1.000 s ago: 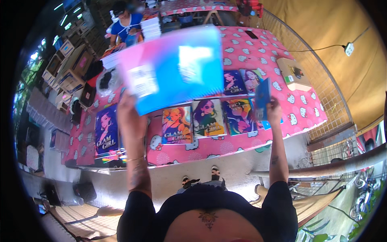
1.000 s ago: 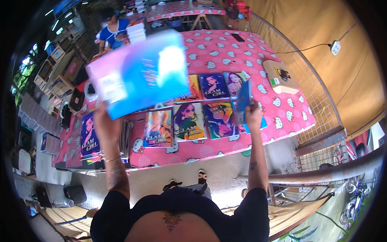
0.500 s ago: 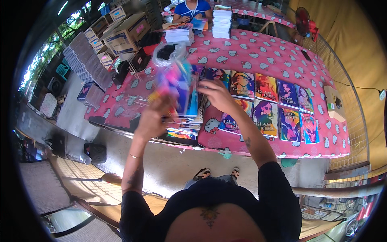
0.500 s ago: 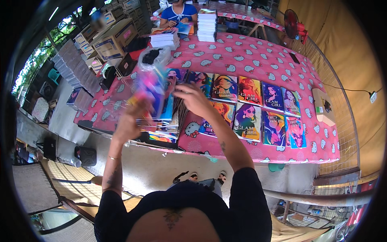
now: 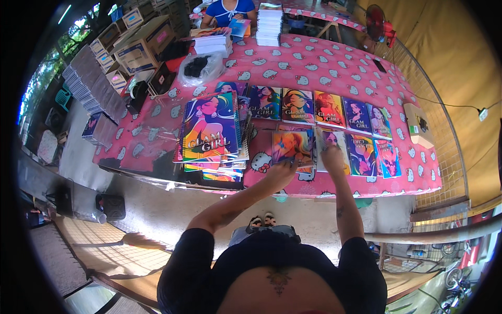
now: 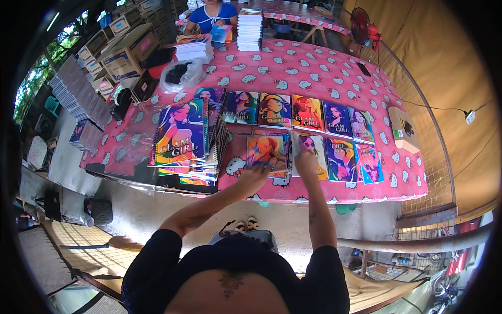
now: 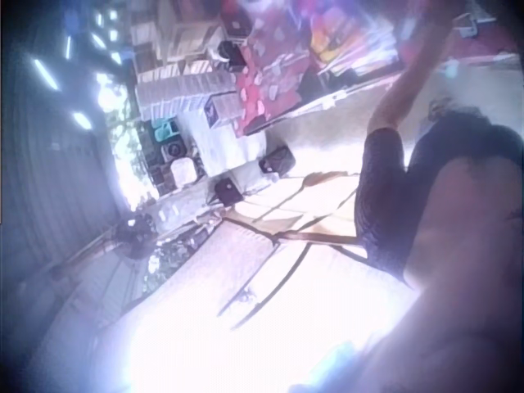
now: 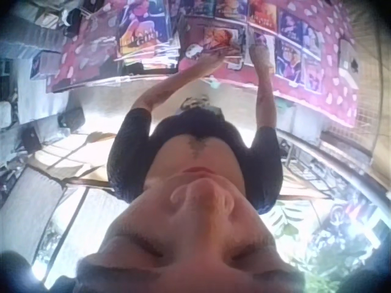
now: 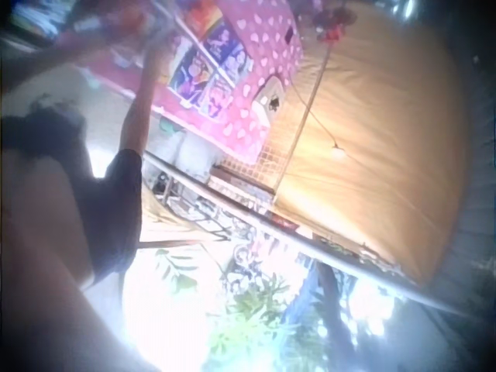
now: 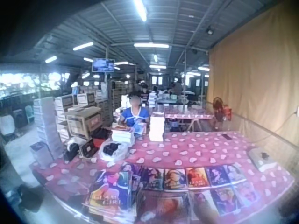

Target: The person sorts colored notebooks into a stack, places the stack into a plastic bag, and seals the bag using a tape dispenser.

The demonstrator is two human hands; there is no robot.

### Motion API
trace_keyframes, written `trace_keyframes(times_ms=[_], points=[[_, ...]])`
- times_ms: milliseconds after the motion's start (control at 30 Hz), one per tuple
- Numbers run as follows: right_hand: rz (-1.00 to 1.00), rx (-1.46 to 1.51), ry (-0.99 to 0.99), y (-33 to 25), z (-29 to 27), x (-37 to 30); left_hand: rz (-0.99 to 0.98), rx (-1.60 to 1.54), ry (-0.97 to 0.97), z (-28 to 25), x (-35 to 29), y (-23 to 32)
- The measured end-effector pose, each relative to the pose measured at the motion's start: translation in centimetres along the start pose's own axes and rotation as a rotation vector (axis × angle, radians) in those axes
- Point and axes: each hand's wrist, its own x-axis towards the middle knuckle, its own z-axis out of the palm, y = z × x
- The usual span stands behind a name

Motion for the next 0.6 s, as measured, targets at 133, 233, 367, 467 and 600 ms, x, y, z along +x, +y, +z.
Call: trace_keyframes(times_ms=[133,233,367,467,600], points=[[-0.143,0.724,0.333,-1.1,-8.5,-0.7,-0.339,-0.486,0.446,-11.5,-0.7,-1.9],[-0.451,1.196,0.471,-8.2,-11.9,-1.6,-0.354,-0.710,1.051,-22.9,-4.4,-2.8],[-0.886,0.786,0.639,-19.5,-11.8,-2.1,-0.058,-0.107,1.445,-29.2,-9.2,-7.0],[-1.199,0.560,0.324,-23.6,-8.3,-0.7,-0.077,0.433,0.950,-30.4,-9.4,-8.7],[-0.999,0.749,0.288,-23.4,-2.5,2.8,-0.208,0.172,0.078,-27.2,-11.9,-9.1]])
